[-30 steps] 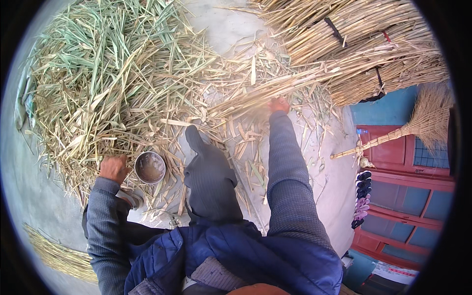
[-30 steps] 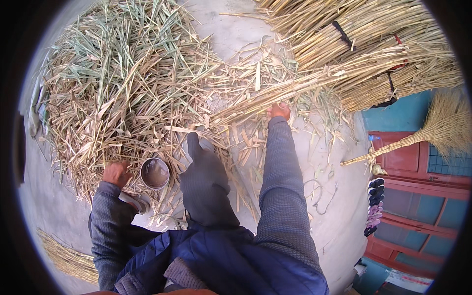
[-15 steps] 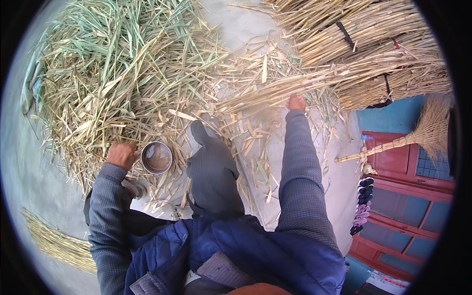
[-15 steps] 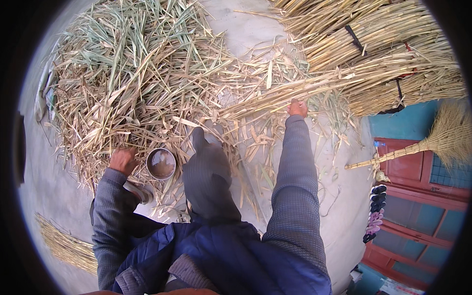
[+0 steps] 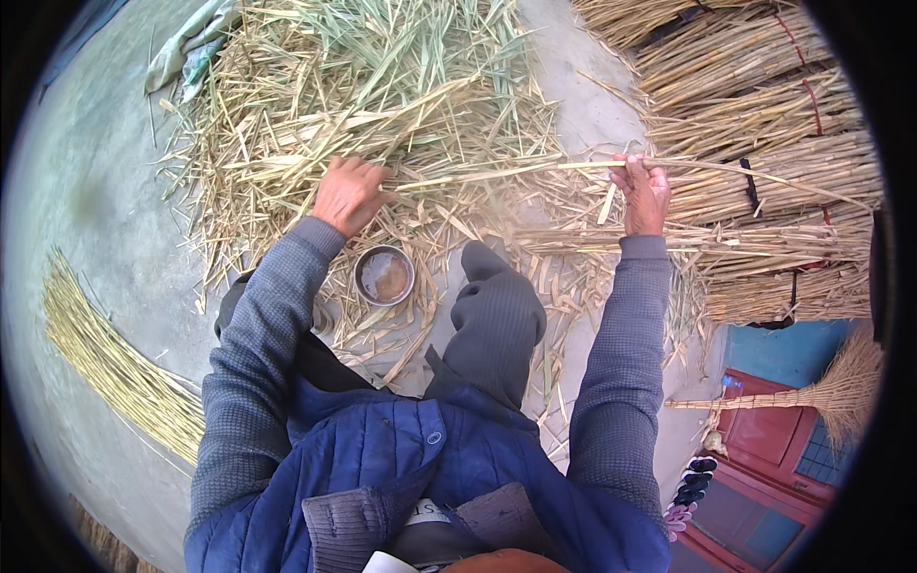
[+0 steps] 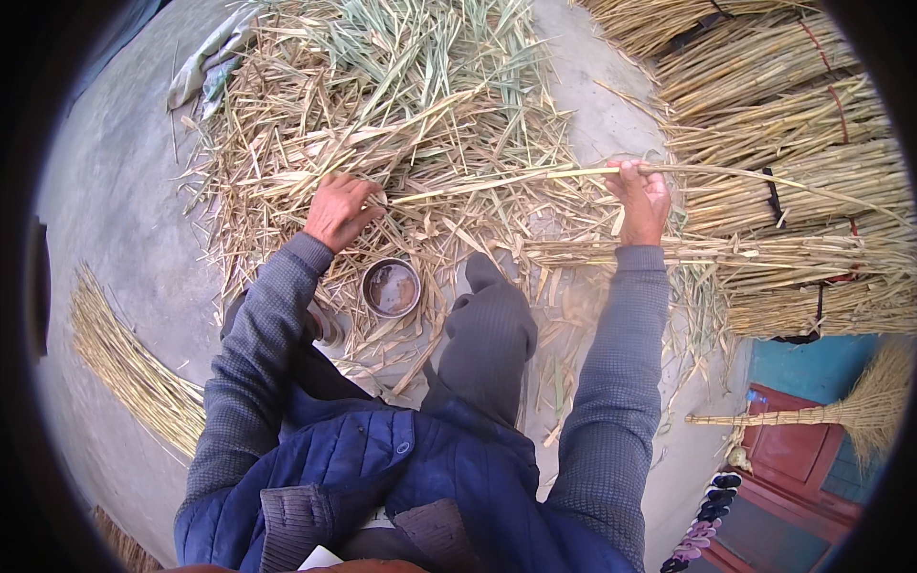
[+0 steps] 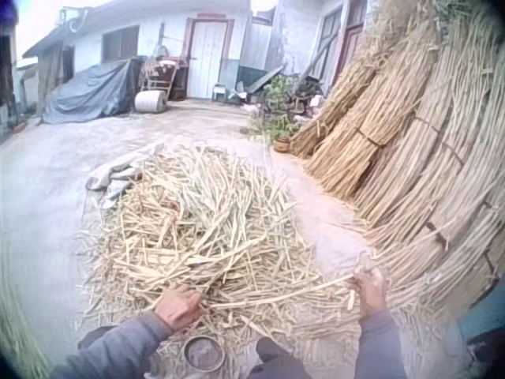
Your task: The person sits on the floor and repeatedly strips thin fibers from long dried straw stalks by hand. They hold each stalk with both hands, pull off the fibers, and drop the processed stalks onto a pile on the floor.
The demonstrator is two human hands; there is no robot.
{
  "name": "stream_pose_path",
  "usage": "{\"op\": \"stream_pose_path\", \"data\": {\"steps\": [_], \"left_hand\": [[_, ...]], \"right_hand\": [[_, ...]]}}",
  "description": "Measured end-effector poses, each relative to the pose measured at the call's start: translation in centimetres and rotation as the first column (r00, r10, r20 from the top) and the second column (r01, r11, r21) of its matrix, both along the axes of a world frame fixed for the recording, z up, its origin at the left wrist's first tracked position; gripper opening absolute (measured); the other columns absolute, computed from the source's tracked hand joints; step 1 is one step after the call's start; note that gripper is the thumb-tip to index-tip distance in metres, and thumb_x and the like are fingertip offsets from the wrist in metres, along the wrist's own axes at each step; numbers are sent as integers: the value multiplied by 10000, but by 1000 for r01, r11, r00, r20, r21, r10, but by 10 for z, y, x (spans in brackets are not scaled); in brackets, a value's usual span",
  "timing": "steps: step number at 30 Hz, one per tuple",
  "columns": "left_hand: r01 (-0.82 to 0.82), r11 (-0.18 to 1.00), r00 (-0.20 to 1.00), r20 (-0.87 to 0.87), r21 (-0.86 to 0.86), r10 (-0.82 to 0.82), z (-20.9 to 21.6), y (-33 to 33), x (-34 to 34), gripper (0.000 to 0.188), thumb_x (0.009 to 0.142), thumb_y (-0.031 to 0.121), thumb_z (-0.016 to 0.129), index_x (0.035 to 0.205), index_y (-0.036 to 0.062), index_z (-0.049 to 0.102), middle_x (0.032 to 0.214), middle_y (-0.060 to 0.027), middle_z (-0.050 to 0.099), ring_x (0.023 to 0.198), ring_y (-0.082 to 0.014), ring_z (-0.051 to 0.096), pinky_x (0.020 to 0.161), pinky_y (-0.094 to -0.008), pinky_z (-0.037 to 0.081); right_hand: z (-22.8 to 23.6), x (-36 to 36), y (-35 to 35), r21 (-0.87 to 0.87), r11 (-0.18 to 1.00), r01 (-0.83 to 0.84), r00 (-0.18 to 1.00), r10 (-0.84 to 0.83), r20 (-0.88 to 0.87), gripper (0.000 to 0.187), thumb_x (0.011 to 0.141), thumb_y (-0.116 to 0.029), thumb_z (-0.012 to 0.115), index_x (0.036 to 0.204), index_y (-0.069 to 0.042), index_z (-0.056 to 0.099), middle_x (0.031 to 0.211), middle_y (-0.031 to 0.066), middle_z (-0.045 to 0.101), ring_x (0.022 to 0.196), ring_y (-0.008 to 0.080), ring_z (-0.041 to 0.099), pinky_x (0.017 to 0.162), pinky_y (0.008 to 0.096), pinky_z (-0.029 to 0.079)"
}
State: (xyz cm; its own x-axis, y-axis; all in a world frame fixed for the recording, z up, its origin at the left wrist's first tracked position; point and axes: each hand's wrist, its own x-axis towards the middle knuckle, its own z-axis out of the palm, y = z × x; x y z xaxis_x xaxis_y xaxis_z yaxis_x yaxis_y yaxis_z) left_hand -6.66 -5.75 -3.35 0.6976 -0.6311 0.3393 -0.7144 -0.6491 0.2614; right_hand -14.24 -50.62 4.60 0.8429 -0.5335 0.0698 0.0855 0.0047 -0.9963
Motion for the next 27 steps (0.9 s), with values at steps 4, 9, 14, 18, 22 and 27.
{"op": "stream_pose_path", "data": {"steps": [4, 9, 14, 18, 22, 27], "left_hand": [[28, 977, 999, 25, -212, -23, 45, 11, 18, 445, 818, 451, 740, 1096, 113, 655, 1024, -50, 691, 992, -229, 597, 857, -374, 387], [-191, 827, 734, -637, -528, -237, 63, 70, 46, 221, 864, 192, 781, 999, 24, 732, 844, -27, 708, 799, -98, 640, 714, -265, 507], [-381, 714, 619, -735, -587, -275, 35, 104, 54, 192, 859, 174, 794, 935, 13, 722, 839, -25, 721, 738, -58, 631, 669, -221, 507], [-558, 575, 501, -796, -598, -341, 32, 115, 57, 182, 854, 166, 793, 919, 20, 706, 858, -55, 736, 821, -121, 673, 786, -281, 530], [-599, 358, 699, -686, -716, -203, 44, 135, 71, 163, 888, 173, 757, 937, 45, 669, 835, -49, 724, 793, -120, 663, 786, -282, 525], [-261, 860, 842, -539, -437, -18, 26, 97, 70, 331, 871, 312, 774, 1052, 45, 696, 954, -41, 716, 893, -136, 669, 826, -298, 527]], "right_hand": [[26, 34, 124, -7, 986, -164, 981, 164, 104, 226, 941, -136, 689, 1077, -18, 553, 953, 156, 709, 776, 211, 728, 714, 274, 587], [32, 55, 207, -5, 968, -250, 947, 246, 205, 208, 938, -125, 689, 1054, 0, 570, 920, 162, 705, 755, 218, 722, 704, 292, 592], [16, 68, 229, 19, 967, -254, 954, 247, 171, 178, 942, -118, 680, 1036, -6, 579, 915, 171, 704, 752, 215, 720, 698, 299, 595], [3, 70, 230, 21, 953, -301, 943, 294, 158, 156, 947, -108, 668, 1026, -6, 582, 930, 173, 707, 768, 213, 720, 721, 298, 594], [-1, 66, 224, 14, 950, -313, 944, 309, 118, 145, 952, -97, 658, 1029, 0, 582, 946, 179, 706, 792, 215, 721, 739, 296, 593], [-5, 66, 227, 4, 939, -344, 931, 340, 129, 189, 954, -102, 664, 1069, 9, 563, 968, 195, 702, 829, 235, 719, 764, 314, 609]]}}
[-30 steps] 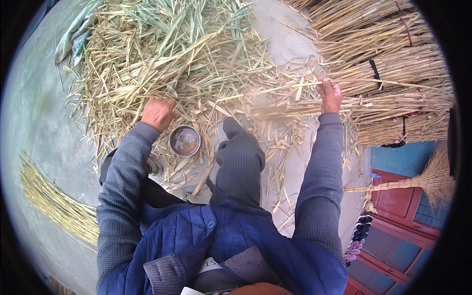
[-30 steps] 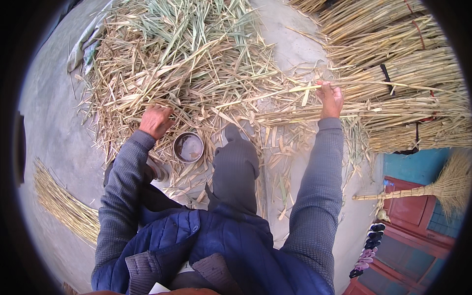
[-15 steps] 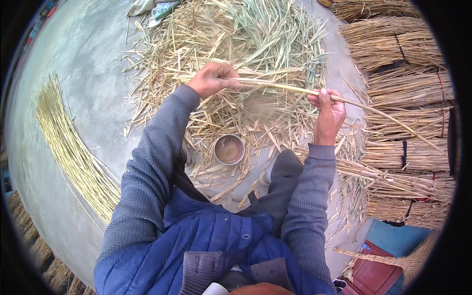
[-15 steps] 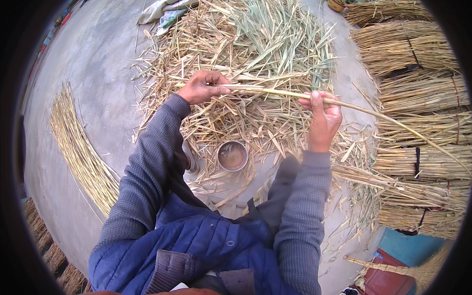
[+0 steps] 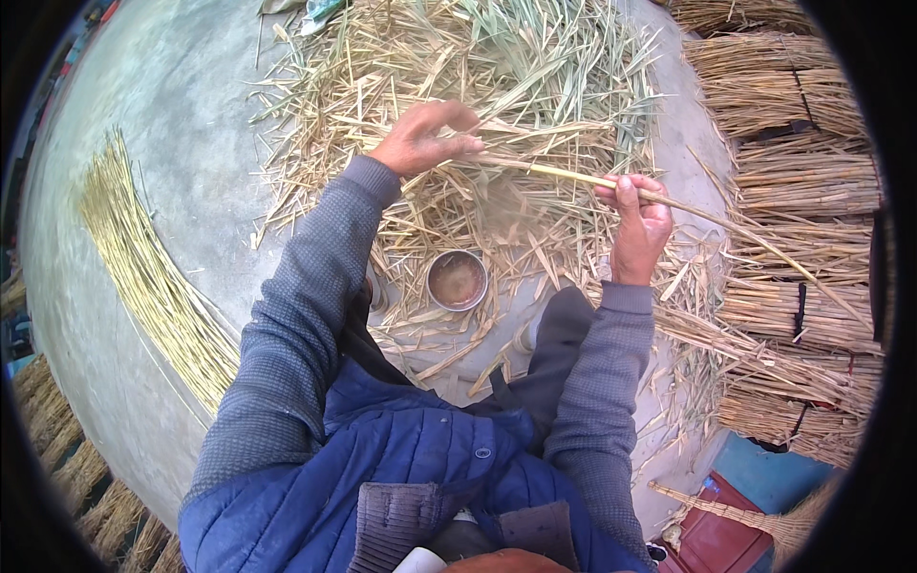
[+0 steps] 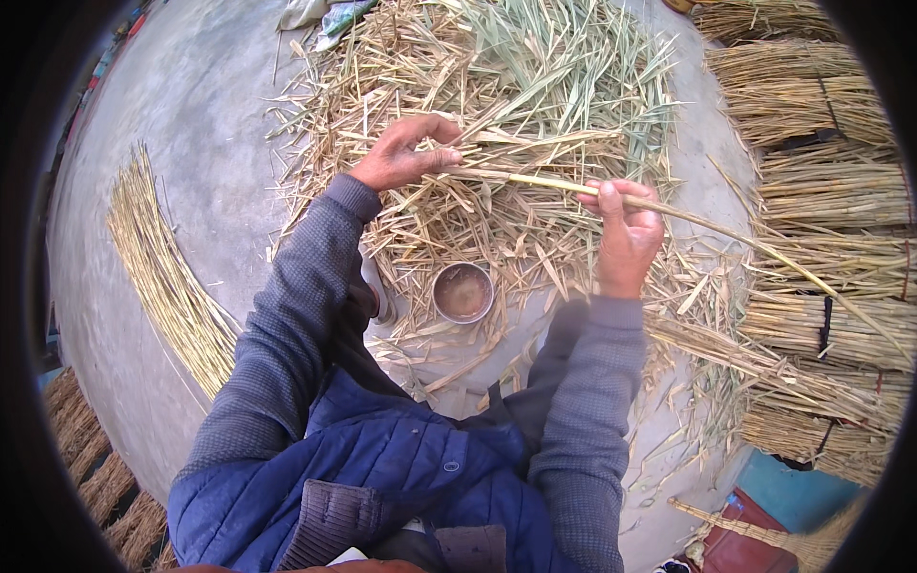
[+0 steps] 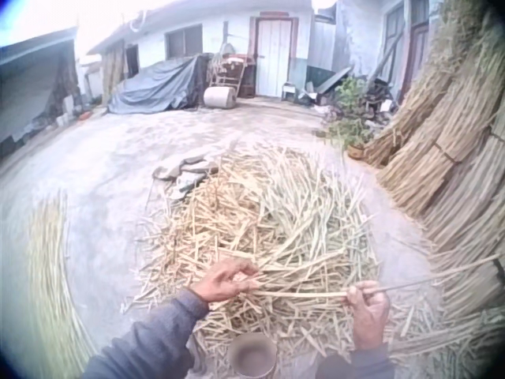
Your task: The person sits on the floor and repeatedly strips thin fibers from long dried straw stalks by hand. They hold each stalk with both hands, pull off the fibers, and drop the processed stalks onto a pile on the floor.
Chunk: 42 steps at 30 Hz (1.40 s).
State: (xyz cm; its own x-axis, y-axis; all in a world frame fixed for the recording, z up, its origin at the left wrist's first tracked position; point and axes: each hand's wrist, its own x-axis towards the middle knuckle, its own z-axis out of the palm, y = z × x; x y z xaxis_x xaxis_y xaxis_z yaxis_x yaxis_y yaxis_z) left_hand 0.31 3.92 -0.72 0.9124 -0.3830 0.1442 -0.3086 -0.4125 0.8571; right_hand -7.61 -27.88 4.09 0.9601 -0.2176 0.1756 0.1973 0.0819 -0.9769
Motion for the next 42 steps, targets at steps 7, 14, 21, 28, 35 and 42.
{"op": "stream_pose_path", "data": {"steps": [7, 14, 21, 28, 35, 42], "left_hand": [[155, 969, 946, -255, -193, -202, 3, -37, -3, 299, 823, 260, 806, 993, 27, 726, 888, -73, 744, 844, -202, 687, 869, -358, 527], [-419, 690, 907, -300, -591, 295, -4, 39, 34, 146, 879, 172, 767, 916, 63, 677, 825, -53, 726, 772, -111, 659, 757, -295, 544], [-311, 904, 882, 444, 293, 160, 2, 34, 11, 338, 851, 363, 765, 999, 63, 716, 1023, -99, 711, 1006, -258, 623, 880, -400, 476], [231, 967, 958, -149, -108, -245, 9, -42, -14, 309, 855, 285, 792, 1043, 50, 725, 940, -50, 731, 927, -180, 679, 890, -334, 508], [-282, 756, 949, -286, -591, 130, 10, 17, 16, 178, 869, 195, 772, 887, 40, 684, 853, -39, 738, 793, -127, 681, 854, -343, 533], [21, 990, 916, 395, 143, -76, 4, 1, -12, 354, 888, 395, 719, 1022, 68, 710, 906, -82, 702, 846, -245, 649, 837, -373, 468]], "right_hand": [[-7, -1, 6, 24, 1000, -7, 1000, 6, 30, 179, 955, -99, 663, 1057, 8, 564, 984, 194, 702, 839, 233, 720, 781, 326, 613], [-7, -3, -10, 34, 999, 6, 1000, -5, -8, 196, 954, -105, 668, 1073, 12, 565, 1001, 195, 702, 851, 232, 720, 796, 324, 610], [-4, -4, -3, 25, 999, -38, 999, 38, -33, 201, 949, -94, 672, 1085, 8, 565, 1028, 185, 700, 912, 222, 707, 851, 326, 593], [-6, -3, 17, 4, 998, -63, 998, 63, -8, 199, 946, -84, 672, 1086, 7, 563, 1029, 193, 699, 919, 223, 703, 853, 335, 592], [-6, -4, 10, 33, 996, -79, 997, 79, 10, 197, 951, -87, 664, 1087, 9, 557, 1038, 213, 700, 899, 235, 712, 842, 339, 594], [-3, -2, 17, 20, 998, -59, 997, 60, -49, 212, 952, -100, 673, 1080, 24, 557, 1015, 203, 703, 883, 247, 716, 827, 336, 593]]}}
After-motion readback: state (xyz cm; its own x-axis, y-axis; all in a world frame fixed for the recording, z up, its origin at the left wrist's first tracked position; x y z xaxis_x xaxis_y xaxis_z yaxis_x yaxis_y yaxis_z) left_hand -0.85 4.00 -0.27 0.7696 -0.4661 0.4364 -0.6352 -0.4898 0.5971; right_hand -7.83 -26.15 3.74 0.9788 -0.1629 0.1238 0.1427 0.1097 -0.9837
